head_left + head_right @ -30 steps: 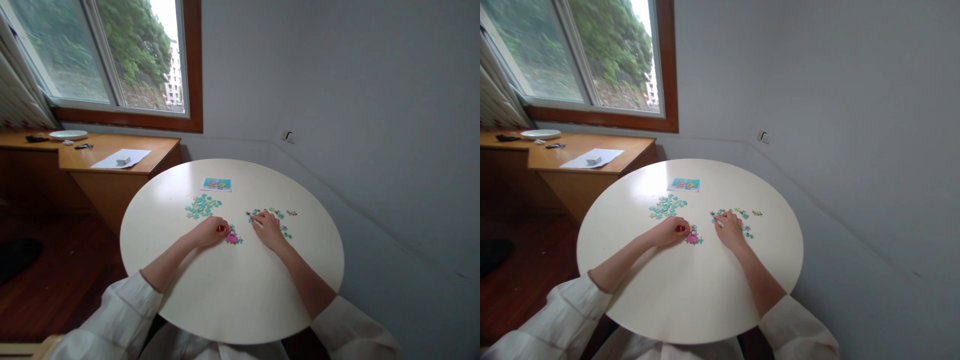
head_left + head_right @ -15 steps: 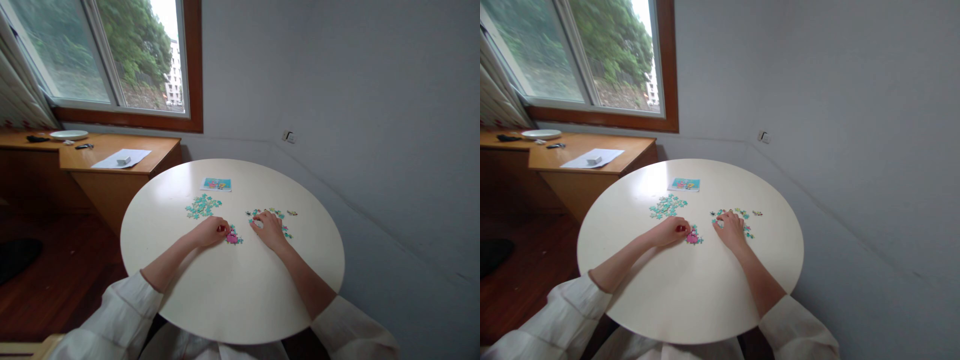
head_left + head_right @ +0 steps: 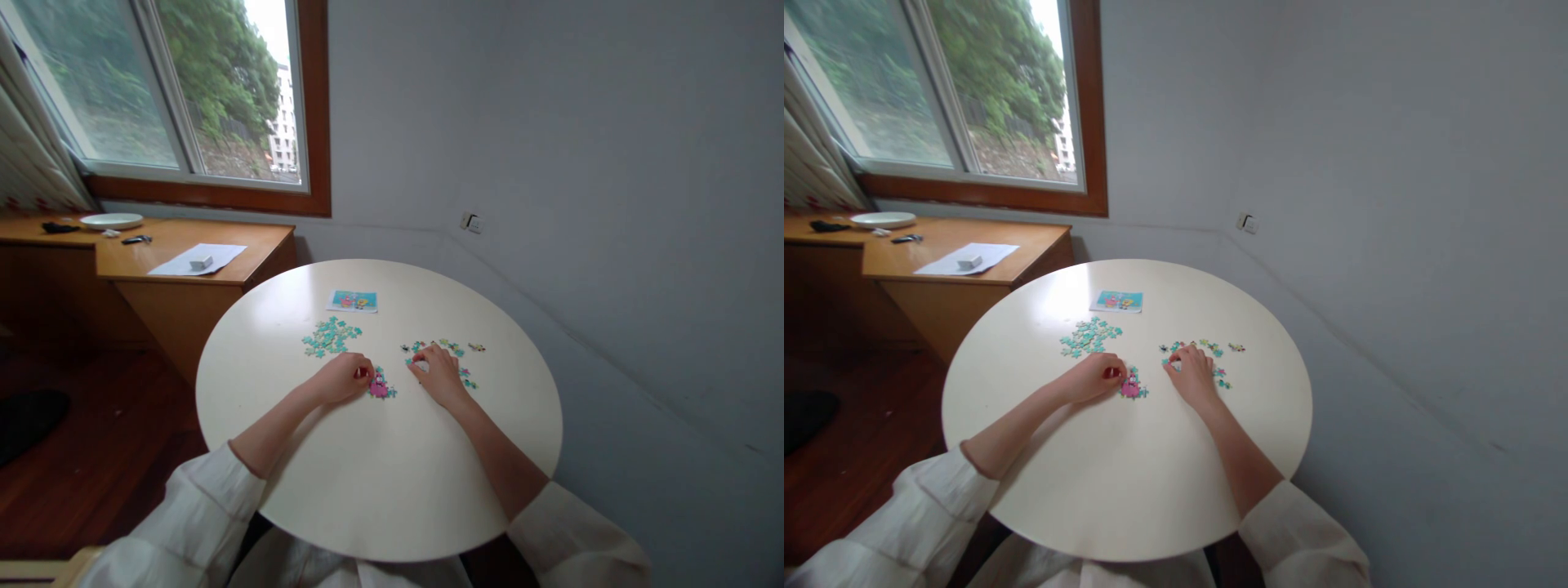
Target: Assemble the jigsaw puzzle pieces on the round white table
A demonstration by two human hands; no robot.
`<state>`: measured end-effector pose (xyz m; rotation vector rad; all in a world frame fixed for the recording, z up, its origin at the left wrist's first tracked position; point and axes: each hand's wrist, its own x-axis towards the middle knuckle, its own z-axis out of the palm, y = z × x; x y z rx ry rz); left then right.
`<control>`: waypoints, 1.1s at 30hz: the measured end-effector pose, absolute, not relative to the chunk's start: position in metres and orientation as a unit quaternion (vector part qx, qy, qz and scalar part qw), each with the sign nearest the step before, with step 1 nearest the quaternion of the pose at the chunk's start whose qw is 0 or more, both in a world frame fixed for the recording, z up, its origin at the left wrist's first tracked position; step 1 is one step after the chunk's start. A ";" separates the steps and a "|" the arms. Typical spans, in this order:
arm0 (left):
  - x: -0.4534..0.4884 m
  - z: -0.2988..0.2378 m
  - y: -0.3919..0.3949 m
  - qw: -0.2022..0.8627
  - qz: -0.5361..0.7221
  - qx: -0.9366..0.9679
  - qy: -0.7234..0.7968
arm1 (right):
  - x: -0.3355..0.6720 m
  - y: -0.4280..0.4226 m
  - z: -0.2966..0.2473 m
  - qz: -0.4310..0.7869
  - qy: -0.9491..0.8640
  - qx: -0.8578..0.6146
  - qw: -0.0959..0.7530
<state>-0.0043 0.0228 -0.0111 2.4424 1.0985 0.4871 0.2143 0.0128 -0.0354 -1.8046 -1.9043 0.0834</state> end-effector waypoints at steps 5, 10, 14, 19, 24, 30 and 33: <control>-0.004 -0.010 0.023 0.203 0.176 0.874 0.405 | 0.214 0.013 -0.035 0.039 -0.700 -0.666 0.255; -0.003 -0.010 0.023 0.198 0.174 0.874 0.408 | 0.213 0.013 -0.034 0.046 -0.696 -0.672 0.250; -0.003 -0.009 0.023 0.193 0.175 0.873 0.412 | 0.212 0.012 -0.033 0.050 -0.703 -0.666 0.245; -0.003 -0.007 0.022 0.188 0.169 0.873 0.417 | 0.213 0.012 -0.033 0.026 -0.695 -0.675 0.246; -0.003 -0.006 0.021 0.188 0.168 0.873 0.417 | 0.215 0.011 -0.032 0.014 -0.689 -0.685 0.236; -0.003 -0.007 0.021 0.186 0.168 0.873 0.418 | 0.214 0.011 -0.031 0.020 -0.694 -0.681 0.235; -0.003 -0.007 0.021 0.187 0.170 0.874 0.415 | 0.212 0.010 -0.029 0.020 -0.694 -0.680 0.234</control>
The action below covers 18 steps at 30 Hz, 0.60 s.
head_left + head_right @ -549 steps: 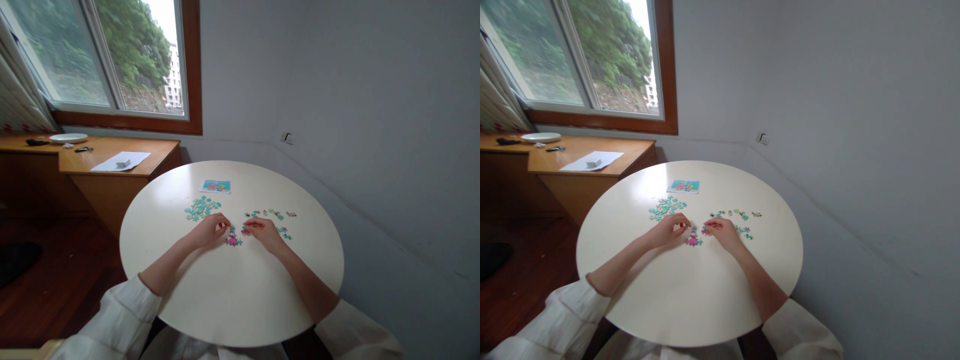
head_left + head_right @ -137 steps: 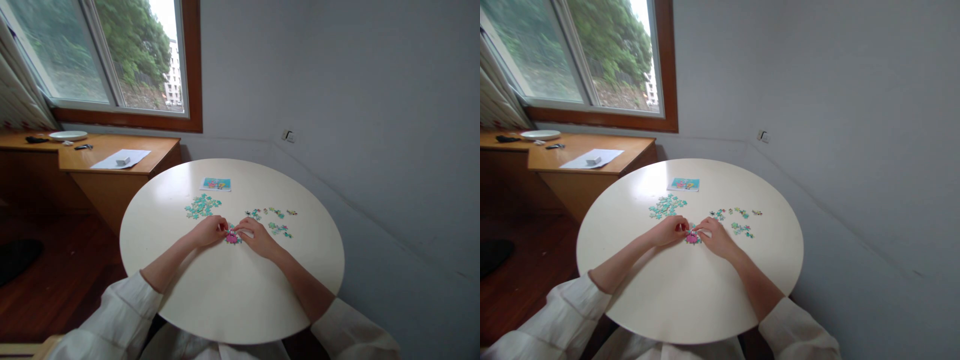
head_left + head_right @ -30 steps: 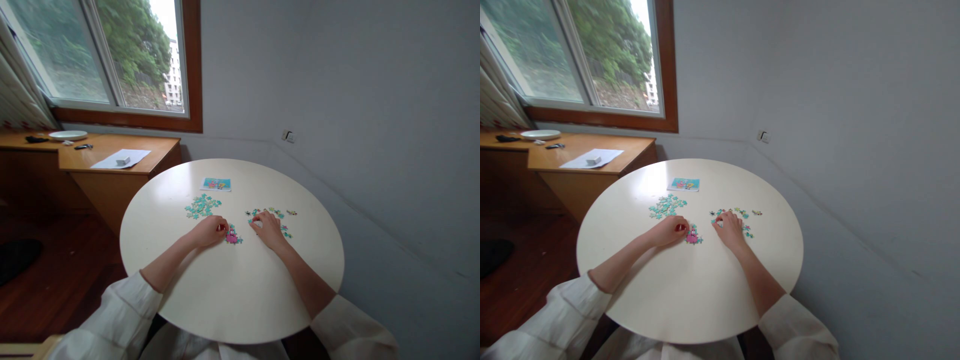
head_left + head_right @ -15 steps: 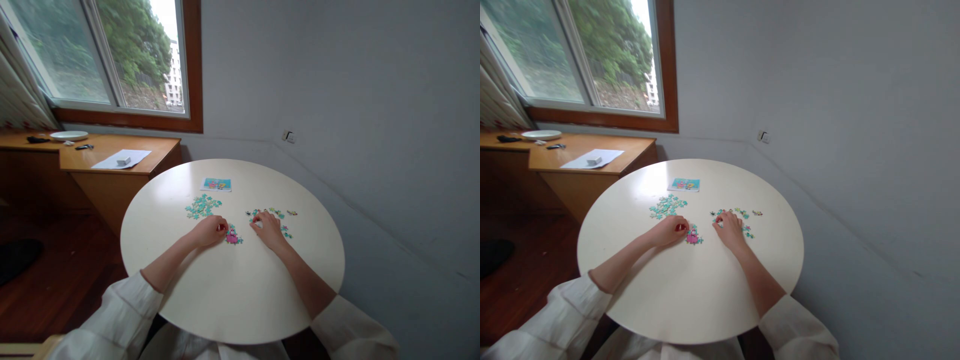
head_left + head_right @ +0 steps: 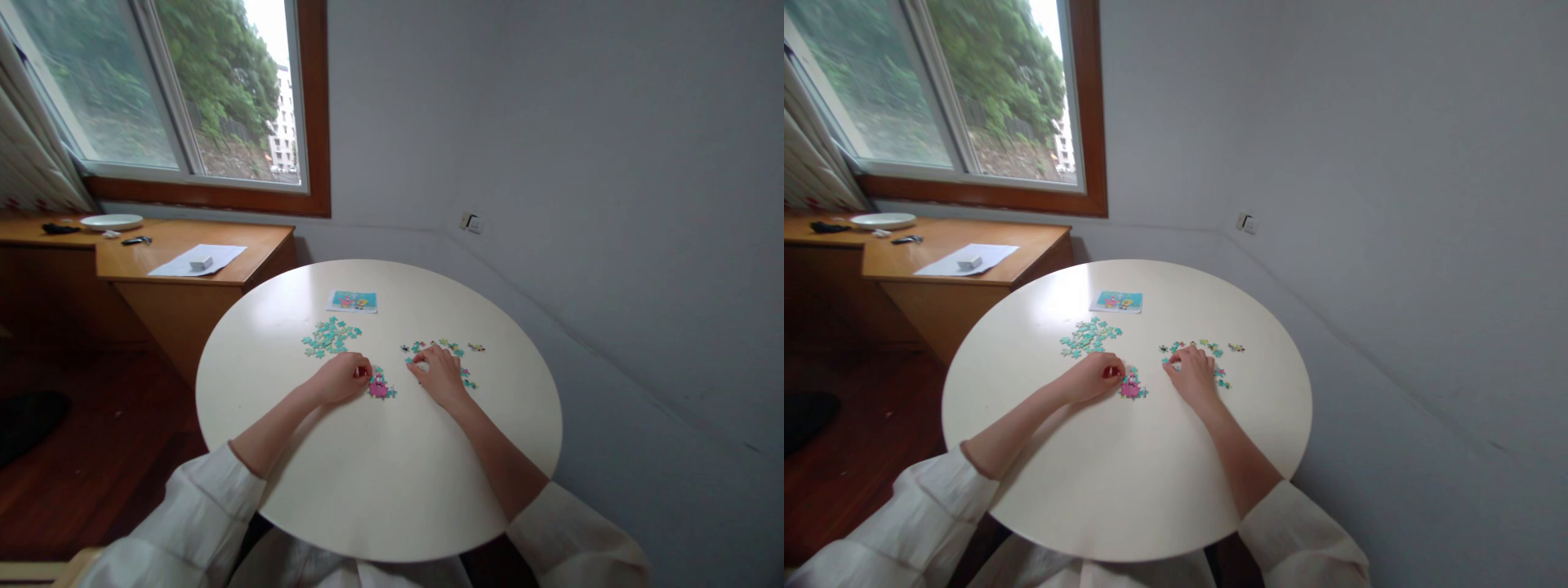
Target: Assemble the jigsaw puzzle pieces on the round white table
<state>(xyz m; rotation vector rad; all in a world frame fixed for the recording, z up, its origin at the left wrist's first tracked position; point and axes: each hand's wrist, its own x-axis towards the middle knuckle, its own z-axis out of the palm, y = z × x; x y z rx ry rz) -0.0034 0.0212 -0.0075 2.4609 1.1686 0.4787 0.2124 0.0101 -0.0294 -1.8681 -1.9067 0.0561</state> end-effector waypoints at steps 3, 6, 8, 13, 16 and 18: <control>-0.003 -0.008 0.021 0.187 0.169 0.875 0.412 | 0.212 0.009 -0.029 0.018 -0.693 -0.681 0.235; -0.003 -0.008 0.021 0.189 0.167 0.875 0.414 | 0.212 0.009 -0.029 0.017 -0.692 -0.681 0.240; -0.003 -0.008 0.021 0.190 0.168 0.875 0.413 | 0.212 0.009 -0.030 0.020 -0.694 -0.679 0.240; -0.003 -0.010 0.022 0.191 0.173 0.875 0.410 | 0.212 0.010 -0.030 0.036 -0.699 -0.674 0.235; -0.003 -0.012 0.023 0.189 0.173 0.876 0.409 | 0.212 0.010 -0.030 0.042 -0.700 -0.673 0.233; -0.003 -0.012 0.023 0.189 0.174 0.876 0.408 | 0.212 0.010 -0.030 0.040 -0.701 -0.672 0.234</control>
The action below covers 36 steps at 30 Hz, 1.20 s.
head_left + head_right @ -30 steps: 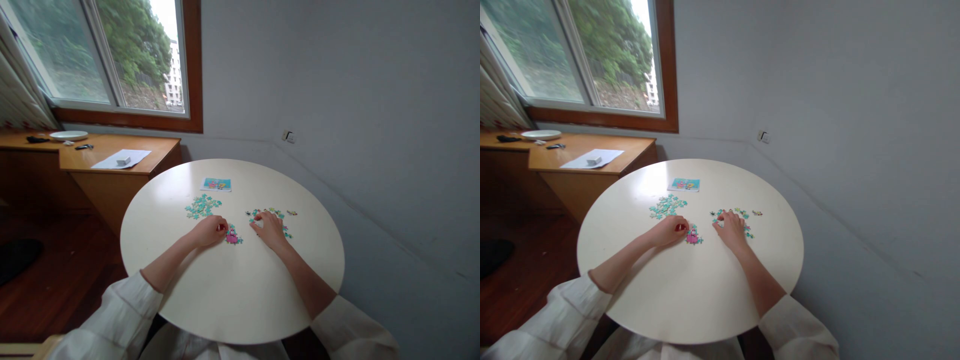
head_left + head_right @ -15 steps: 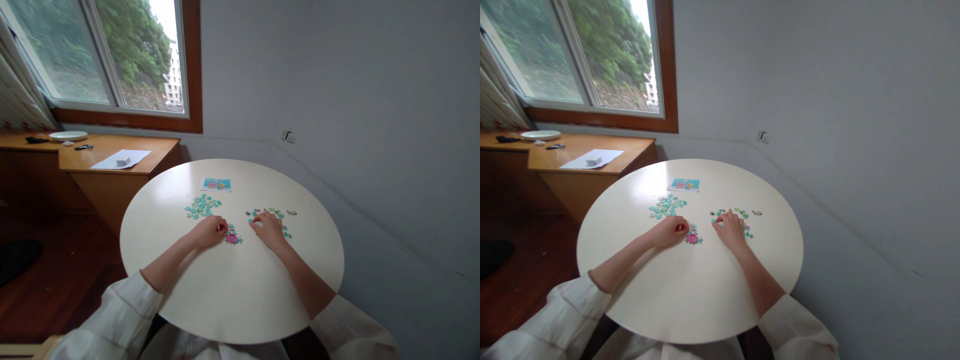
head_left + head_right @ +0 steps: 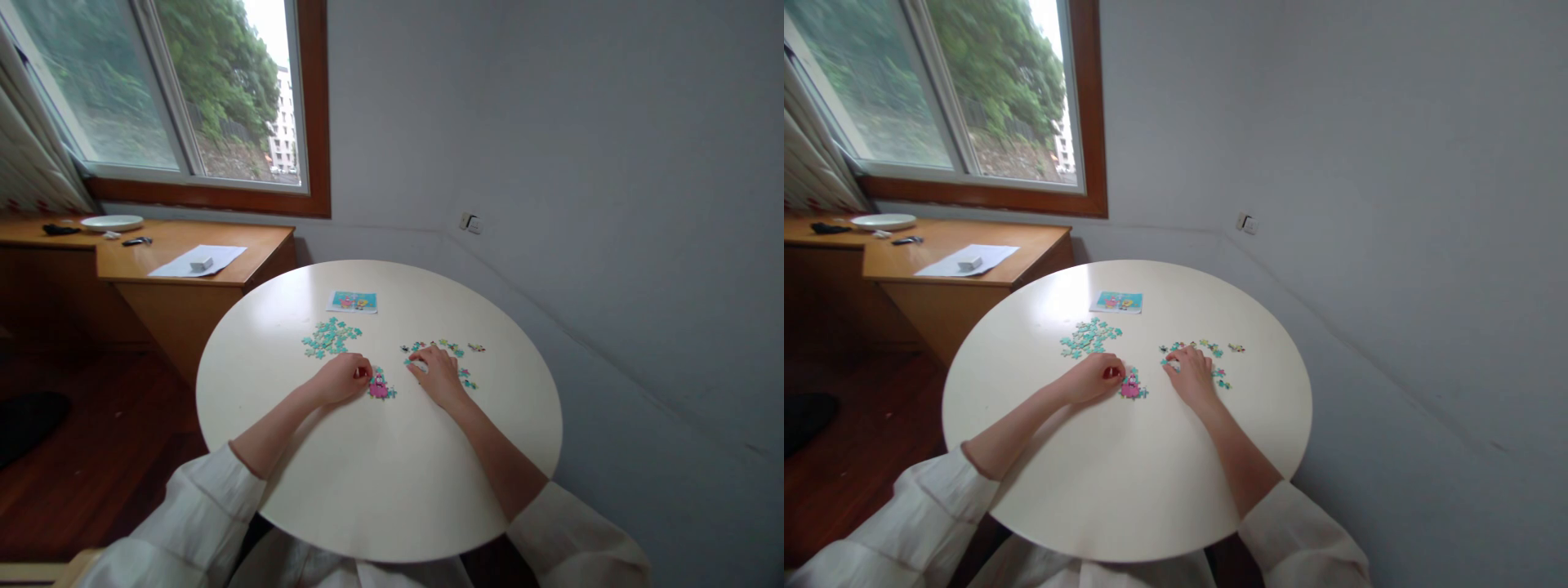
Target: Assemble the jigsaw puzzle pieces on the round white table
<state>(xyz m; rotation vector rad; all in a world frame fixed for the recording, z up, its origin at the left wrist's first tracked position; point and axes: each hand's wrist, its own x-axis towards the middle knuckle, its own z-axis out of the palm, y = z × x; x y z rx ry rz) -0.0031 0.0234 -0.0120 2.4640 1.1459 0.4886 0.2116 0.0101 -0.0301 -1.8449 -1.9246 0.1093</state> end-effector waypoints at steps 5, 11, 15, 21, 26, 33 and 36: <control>-0.003 -0.010 0.023 0.186 0.170 0.877 0.408 | 0.213 0.009 -0.030 0.015 -0.694 -0.681 0.233; -0.003 -0.008 0.021 0.189 0.170 0.876 0.410 | 0.213 0.009 -0.029 0.016 -0.700 -0.675 0.232; -0.003 -0.008 0.021 0.189 0.172 0.876 0.409 | 0.212 0.010 -0.029 0.029 -0.699 -0.677 0.227; -0.003 -0.008 0.021 0.187 0.168 0.875 0.414 | 0.211 0.010 -0.029 0.043 -0.701 -0.674 0.230; -0.003 -0.008 0.022 0.190 0.168 0.875 0.413 | 0.211 0.011 -0.030 0.051 -0.699 -0.673 0.236; -0.003 -0.007 0.020 0.187 0.167 0.874 0.416 | 0.211 0.011 -0.031 0.056 -0.703 -0.666 0.242; -0.003 -0.007 0.020 0.186 0.168 0.874 0.415 | 0.211 0.011 -0.031 0.061 -0.705 -0.663 0.245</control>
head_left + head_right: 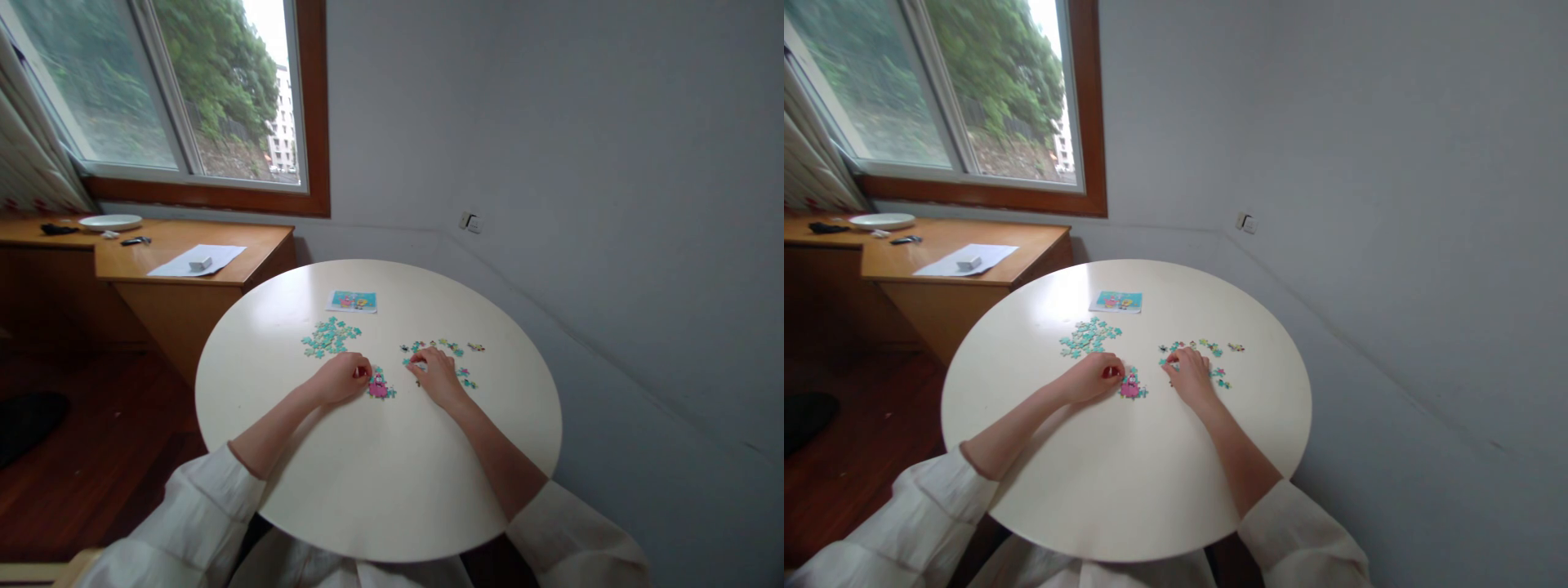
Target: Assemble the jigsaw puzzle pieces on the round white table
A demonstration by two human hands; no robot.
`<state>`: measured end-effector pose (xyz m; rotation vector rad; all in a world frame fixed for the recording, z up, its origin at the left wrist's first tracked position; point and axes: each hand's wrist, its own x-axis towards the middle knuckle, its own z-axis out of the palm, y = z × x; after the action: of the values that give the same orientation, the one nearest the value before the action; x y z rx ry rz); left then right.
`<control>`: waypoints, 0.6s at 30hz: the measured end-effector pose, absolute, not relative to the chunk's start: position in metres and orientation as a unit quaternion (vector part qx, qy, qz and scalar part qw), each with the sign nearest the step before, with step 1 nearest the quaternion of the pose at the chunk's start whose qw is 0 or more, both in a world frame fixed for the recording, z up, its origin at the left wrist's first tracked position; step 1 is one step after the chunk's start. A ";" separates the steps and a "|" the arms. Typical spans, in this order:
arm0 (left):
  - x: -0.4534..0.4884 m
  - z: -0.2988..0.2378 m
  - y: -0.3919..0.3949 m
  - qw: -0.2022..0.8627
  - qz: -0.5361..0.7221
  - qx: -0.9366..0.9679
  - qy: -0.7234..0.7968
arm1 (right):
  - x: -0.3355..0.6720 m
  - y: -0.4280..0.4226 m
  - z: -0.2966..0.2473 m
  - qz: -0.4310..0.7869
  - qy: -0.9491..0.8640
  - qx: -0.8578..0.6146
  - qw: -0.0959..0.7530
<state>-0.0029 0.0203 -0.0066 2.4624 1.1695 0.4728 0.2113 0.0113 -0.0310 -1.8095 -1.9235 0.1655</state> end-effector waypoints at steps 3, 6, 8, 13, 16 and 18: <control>-0.003 -0.006 0.020 0.190 0.166 0.873 0.417 | 0.211 0.011 -0.031 0.063 -0.708 -0.658 0.248; -0.003 -0.006 0.020 0.190 0.165 0.873 0.418 | 0.210 0.012 -0.031 0.063 -0.711 -0.655 0.248; -0.003 -0.006 0.020 0.189 0.167 0.873 0.417 | 0.211 0.012 -0.031 0.060 -0.708 -0.658 0.250; -0.002 -0.005 0.020 0.187 0.163 0.875 0.416 | 0.211 0.012 -0.032 0.043 -0.705 -0.663 0.248; -0.002 -0.004 0.020 0.189 0.162 0.874 0.418 | 0.211 0.011 -0.032 0.040 -0.709 -0.663 0.239; -0.002 -0.005 0.020 0.188 0.164 0.873 0.419 | 0.211 0.011 -0.031 0.045 -0.710 -0.662 0.236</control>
<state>-0.0016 0.0198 -0.0049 2.4555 1.1783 0.4616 0.2110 0.0110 -0.0305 -1.8166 -1.9468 0.1240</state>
